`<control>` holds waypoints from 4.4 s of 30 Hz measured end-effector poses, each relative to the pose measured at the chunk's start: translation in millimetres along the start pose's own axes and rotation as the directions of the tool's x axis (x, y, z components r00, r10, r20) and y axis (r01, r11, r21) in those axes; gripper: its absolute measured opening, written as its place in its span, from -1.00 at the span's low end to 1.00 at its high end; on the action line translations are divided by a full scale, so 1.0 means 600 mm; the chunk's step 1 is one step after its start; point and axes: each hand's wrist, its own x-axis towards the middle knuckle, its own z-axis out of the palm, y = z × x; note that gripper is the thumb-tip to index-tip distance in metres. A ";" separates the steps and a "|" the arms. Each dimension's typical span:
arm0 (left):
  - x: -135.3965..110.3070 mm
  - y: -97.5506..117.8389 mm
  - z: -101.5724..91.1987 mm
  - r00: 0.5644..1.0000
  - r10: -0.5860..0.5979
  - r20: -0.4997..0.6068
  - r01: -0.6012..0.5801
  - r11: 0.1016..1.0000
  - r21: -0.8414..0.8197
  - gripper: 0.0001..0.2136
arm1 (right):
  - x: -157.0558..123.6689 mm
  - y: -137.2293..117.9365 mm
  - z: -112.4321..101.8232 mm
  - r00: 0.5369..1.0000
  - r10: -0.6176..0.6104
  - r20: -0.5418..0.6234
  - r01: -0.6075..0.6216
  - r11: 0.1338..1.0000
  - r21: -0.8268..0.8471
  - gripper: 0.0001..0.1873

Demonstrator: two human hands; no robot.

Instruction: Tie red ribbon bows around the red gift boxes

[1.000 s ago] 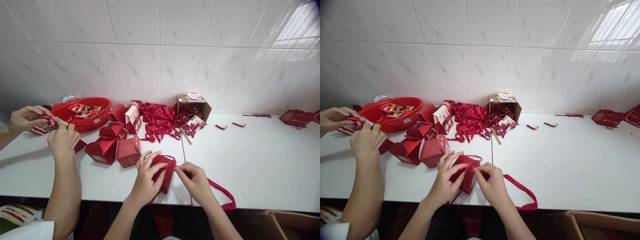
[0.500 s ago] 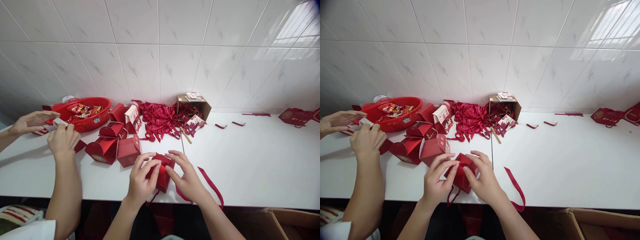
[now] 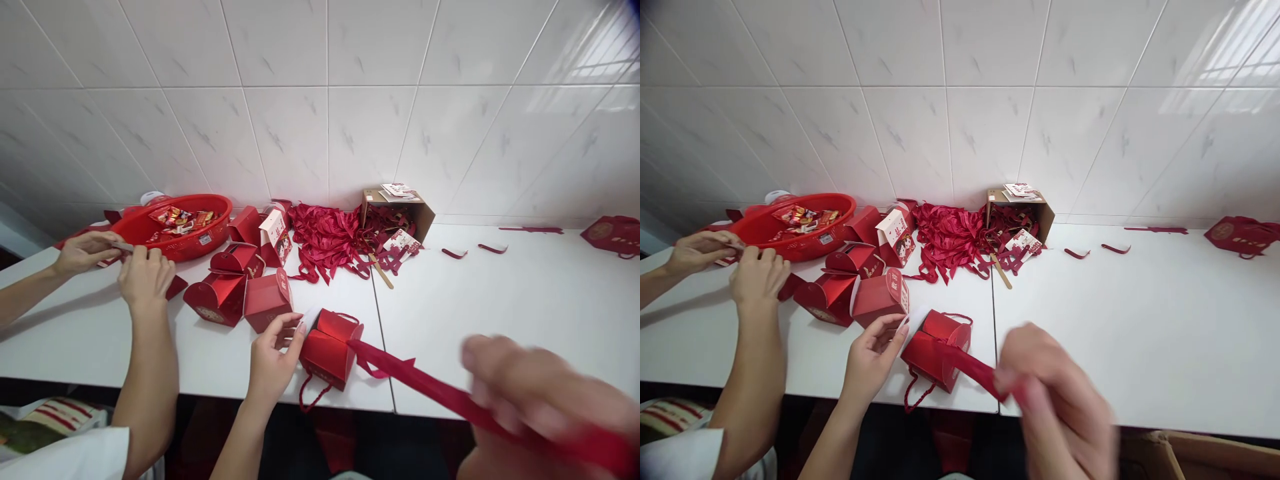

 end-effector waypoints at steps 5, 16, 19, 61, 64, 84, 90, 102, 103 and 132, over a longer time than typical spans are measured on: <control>-0.006 0.003 0.008 0.989 -0.144 0.028 0.147 0.961 -0.235 -0.69 | 0.058 0.067 0.119 0.929 0.178 0.326 -0.126 0.976 -0.176 -0.76; -0.025 0.011 0.013 0.984 -0.126 0.124 0.159 0.937 -0.311 -0.59 | 0.051 0.133 0.172 0.788 0.354 0.503 -0.038 0.844 -0.534 -0.76; -0.024 0.010 0.012 0.984 -0.121 0.128 0.154 0.943 -0.295 -0.65 | 0.055 0.129 0.171 0.770 0.334 0.544 -0.011 0.859 -0.511 -0.79; 0.022 0.022 0.002 0.921 -0.029 0.389 0.089 0.987 -0.136 -0.74 | -0.014 0.149 0.028 0.863 0.439 0.249 -0.360 0.881 -0.306 -0.74; 0.023 0.025 0.005 0.918 -0.052 0.394 0.128 0.978 -0.168 -0.75 | -0.004 0.151 0.032 0.860 0.453 0.233 -0.404 0.886 -0.229 -0.71; 0.022 0.008 0.020 0.882 -0.169 0.440 0.311 0.910 -0.274 -0.70 | 0.012 0.170 0.025 0.852 0.403 0.333 -0.329 0.908 -0.260 -0.55; 0.017 -0.021 0.022 0.865 -0.226 0.447 0.365 0.896 -0.254 -0.67 | 0.000 0.186 0.016 0.728 0.562 0.393 -0.490 0.827 -0.274 -0.57; 0.018 -0.058 0.005 0.890 -0.228 0.394 0.305 0.941 -0.144 -0.71 | -0.014 0.232 -0.053 0.617 0.696 0.367 -0.568 0.717 -0.405 -0.58; 0.017 -0.058 0.005 0.890 -0.229 0.393 0.305 0.942 -0.141 -0.71 | -0.014 0.232 -0.058 0.602 0.696 0.391 -0.578 0.718 -0.389 -0.61; 0.016 -0.040 0.001 0.853 -0.303 0.425 0.488 0.751 -0.444 -0.62 | -0.048 0.232 -0.023 0.620 0.782 0.058 -0.530 0.363 0.766 -0.68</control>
